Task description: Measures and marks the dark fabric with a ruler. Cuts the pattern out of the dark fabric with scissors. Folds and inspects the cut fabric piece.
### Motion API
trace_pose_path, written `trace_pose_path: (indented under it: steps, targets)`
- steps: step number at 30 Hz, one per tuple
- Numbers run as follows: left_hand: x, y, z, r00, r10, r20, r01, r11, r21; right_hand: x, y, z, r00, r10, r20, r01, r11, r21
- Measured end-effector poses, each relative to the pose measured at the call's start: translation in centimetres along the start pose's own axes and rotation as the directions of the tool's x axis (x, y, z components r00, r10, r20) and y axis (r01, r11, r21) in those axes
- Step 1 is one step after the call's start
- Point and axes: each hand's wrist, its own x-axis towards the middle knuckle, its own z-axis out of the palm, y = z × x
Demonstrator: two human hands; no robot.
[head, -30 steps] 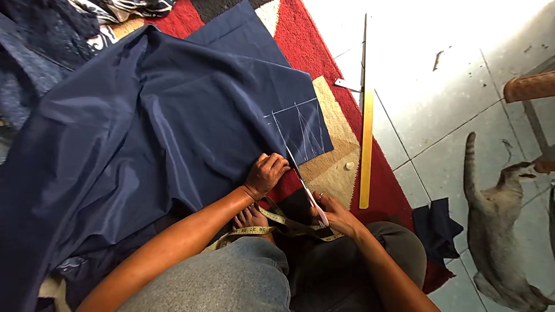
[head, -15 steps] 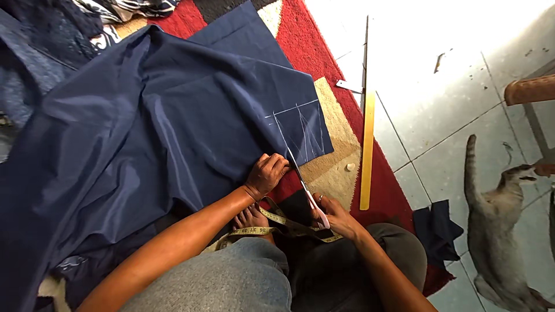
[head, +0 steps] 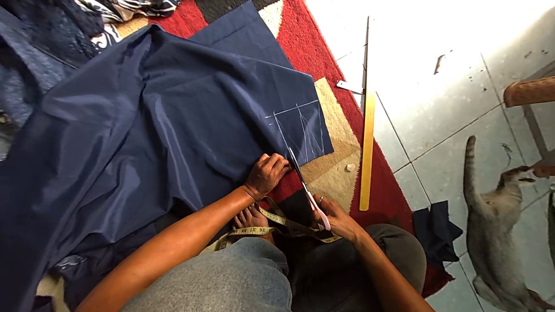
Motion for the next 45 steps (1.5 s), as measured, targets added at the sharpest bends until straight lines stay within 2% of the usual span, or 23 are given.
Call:
trace_pose_path:
  steps: [13,27,35,45]
  targets:
    - [-0.1,-0.2,0.0,1.000,0.002,0.023,-0.002,1.000,-0.002,-0.1,0.1,-0.2,0.997,-0.011,-0.075,0.012,1.000,0.007]
    - [-0.2,-0.2,0.0,1.000,0.013,0.028,-0.013,1.000,-0.003,2.6,-2.4,-1.3,1.000,0.024,-0.016,-0.025,0.997,-0.067]
    - [-0.2,-0.2,-0.1,1.000,0.017,0.024,-0.016,1.000,-0.020,2.7,-2.2,-1.0,0.998,0.003,-0.065,-0.005,1.000,-0.028]
    - [-0.4,-0.2,0.1,1.000,0.010,0.021,-0.010,1.000,0.013,3.1,-3.0,-1.1,1.000,0.004,-0.022,-0.005,1.000,-0.024]
